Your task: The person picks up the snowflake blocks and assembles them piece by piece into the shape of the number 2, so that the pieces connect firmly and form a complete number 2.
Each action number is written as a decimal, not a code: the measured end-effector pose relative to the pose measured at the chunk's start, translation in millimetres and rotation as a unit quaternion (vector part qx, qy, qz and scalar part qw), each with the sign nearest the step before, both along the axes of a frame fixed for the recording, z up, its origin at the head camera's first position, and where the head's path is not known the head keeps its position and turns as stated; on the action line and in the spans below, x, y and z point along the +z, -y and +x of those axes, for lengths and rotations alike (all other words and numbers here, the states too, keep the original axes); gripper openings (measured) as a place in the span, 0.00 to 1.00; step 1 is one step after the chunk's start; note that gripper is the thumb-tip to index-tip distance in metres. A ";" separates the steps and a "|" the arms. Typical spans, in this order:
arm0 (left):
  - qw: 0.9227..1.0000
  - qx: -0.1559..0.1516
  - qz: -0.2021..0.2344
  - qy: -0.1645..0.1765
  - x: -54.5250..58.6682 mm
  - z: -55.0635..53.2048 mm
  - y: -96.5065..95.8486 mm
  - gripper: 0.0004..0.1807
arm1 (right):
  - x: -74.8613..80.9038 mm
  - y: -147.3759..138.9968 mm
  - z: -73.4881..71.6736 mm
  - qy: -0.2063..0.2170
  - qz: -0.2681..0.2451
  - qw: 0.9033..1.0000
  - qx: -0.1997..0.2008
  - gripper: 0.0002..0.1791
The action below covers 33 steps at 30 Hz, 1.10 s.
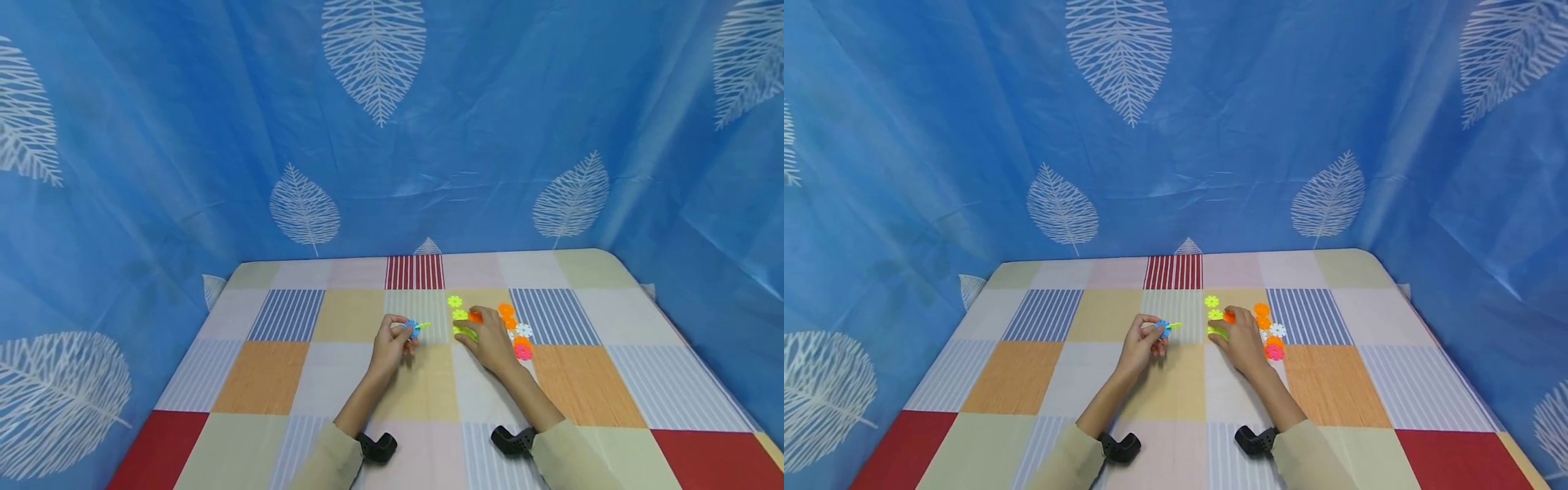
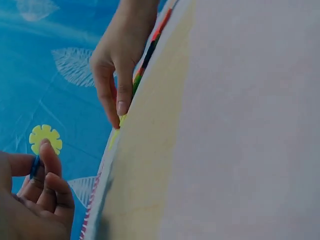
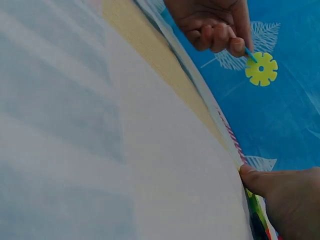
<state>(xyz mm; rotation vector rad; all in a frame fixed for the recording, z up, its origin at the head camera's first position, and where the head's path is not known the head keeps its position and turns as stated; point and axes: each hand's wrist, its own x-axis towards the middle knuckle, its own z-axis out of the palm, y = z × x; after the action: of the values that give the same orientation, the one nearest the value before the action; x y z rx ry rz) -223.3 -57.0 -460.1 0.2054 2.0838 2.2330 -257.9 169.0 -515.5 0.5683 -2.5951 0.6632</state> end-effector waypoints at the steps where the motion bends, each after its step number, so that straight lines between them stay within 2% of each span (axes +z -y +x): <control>1: 1.000 -0.003 -0.003 -0.003 -1.8 0.4 0.5 0.12 | 0.8 -0.5 0.5 0.007 -0.011 1.000 -0.008 0.15; 3: 1.000 -0.008 0.003 -0.007 -5.9 0.3 1.4 0.12 | 2.4 -0.9 1.2 0.020 -0.037 0.999 -0.020 0.15; 5: 1.000 -0.012 0.012 -0.008 -8.8 0.1 1.9 0.12 | 4.5 0.3 3.2 0.042 -0.087 0.995 -0.022 0.14; 7: 1.000 -0.013 0.021 -0.008 -10.7 0.5 1.9 0.12 | 5.8 3.1 6.2 0.066 -0.160 0.985 -0.019 0.13; 8: 1.000 -0.013 0.026 -0.008 -11.3 0.8 1.6 0.12 | 7.2 5.5 8.6 0.087 -0.210 0.974 -0.011 0.13; 9: 1.000 -0.014 0.027 -0.008 -11.4 1.3 1.4 0.12 | 8.7 8.3 11.4 0.111 -0.266 0.958 0.001 0.12; 10: 0.999 -0.015 0.028 -0.011 -12.0 1.7 0.8 0.12 | 9.9 11.3 14.3 0.135 -0.324 0.936 0.013 0.12; 12: 0.999 -0.018 0.026 -0.015 -12.3 2.9 -0.5 0.12 | 12.2 17.5 19.7 0.179 -0.431 0.883 0.038 0.14; 13: 0.999 -0.021 0.025 -0.017 -12.2 3.3 -1.1 0.12 | 13.8 20.8 22.5 0.201 -0.477 0.854 0.047 0.15; 14: 0.999 -0.024 0.024 -0.018 -12.4 3.8 -1.8 0.12 | 15.0 23.6 24.7 0.217 -0.510 0.831 0.058 0.17; 15: 0.999 -0.027 0.024 -0.019 -12.5 4.2 -2.4 0.12 | 15.5 26.1 26.3 0.228 -0.533 0.812 0.064 0.17; 16: 0.999 -0.030 0.024 -0.020 -12.6 4.4 -2.9 0.12 | 15.9 28.3 27.7 0.237 -0.548 0.799 0.066 0.18; 17: 0.999 -0.033 0.024 -0.020 -12.4 4.7 -3.1 0.13 | 16.5 30.2 29.1 0.243 -0.557 0.791 0.068 0.19; 19: 0.999 -0.038 0.028 -0.021 -12.3 5.1 -3.6 0.12 | 16.8 33.1 31.1 0.248 -0.563 0.785 0.065 0.19; 25: 0.997 -0.063 0.031 -0.028 -12.9 6.2 -4.4 0.12 | 17.1 38.2 35.1 0.257 -0.564 0.782 0.062 0.19; 29: 0.997 -0.065 0.030 -0.035 -14.7 7.8 -5.8 0.12 | 17.1 41.0 37.0 0.260 -0.571 0.777 0.060 0.17; 33: 0.996 -0.068 0.014 -0.051 -16.5 10.3 -6.8 0.11 | 16.3 43.1 38.7 0.260 -0.568 0.778 0.058 0.15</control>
<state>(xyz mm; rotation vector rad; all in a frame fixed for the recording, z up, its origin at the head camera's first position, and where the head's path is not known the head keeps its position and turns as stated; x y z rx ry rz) -213.0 -50.2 -476.5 0.4568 2.0207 2.2161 -219.2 125.9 -499.2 0.1143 -1.9534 2.4166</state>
